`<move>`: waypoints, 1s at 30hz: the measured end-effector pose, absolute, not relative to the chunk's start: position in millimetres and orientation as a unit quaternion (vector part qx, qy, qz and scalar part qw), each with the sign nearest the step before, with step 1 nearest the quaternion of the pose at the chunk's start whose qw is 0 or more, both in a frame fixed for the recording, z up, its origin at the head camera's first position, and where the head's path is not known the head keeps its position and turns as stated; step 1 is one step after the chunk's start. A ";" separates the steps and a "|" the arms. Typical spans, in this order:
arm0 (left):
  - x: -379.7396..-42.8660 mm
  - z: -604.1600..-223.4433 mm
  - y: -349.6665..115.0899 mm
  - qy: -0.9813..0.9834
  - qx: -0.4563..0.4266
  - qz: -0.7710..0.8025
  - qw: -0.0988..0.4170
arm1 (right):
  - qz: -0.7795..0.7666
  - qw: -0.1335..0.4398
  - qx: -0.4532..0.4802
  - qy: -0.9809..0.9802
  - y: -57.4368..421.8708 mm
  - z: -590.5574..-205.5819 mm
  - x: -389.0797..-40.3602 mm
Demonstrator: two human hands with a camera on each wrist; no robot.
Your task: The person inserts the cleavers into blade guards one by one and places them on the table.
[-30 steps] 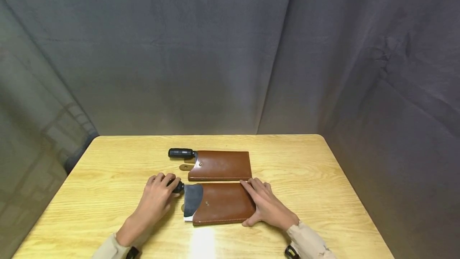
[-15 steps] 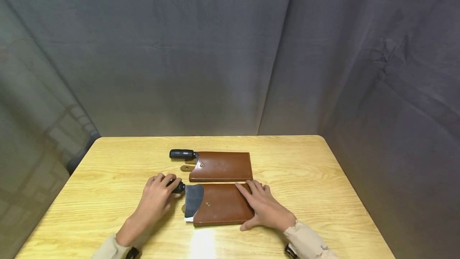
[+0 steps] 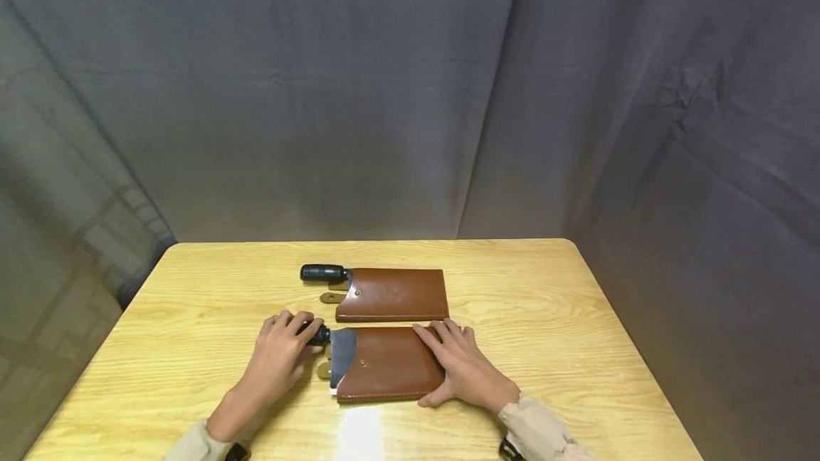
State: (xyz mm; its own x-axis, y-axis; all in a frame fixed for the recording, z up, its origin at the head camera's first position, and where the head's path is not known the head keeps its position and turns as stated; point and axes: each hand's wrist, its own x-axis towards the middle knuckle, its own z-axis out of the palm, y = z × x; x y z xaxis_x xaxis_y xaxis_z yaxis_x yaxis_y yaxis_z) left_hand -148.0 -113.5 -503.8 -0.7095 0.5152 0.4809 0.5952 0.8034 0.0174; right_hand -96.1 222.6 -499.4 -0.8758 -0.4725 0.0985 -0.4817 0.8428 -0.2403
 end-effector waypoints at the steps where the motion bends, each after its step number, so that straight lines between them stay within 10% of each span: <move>1: -147.8 -503.6 -111.8 -0.920 -0.304 -0.084 0.234 | 0.131 0.023 0.252 -0.959 220.1 -500.5 -96.6; 30: -154.8 -505.3 -101.8 -0.914 -0.304 -0.078 0.259 | 0.141 0.017 0.235 -0.962 204.2 -499.1 -102.8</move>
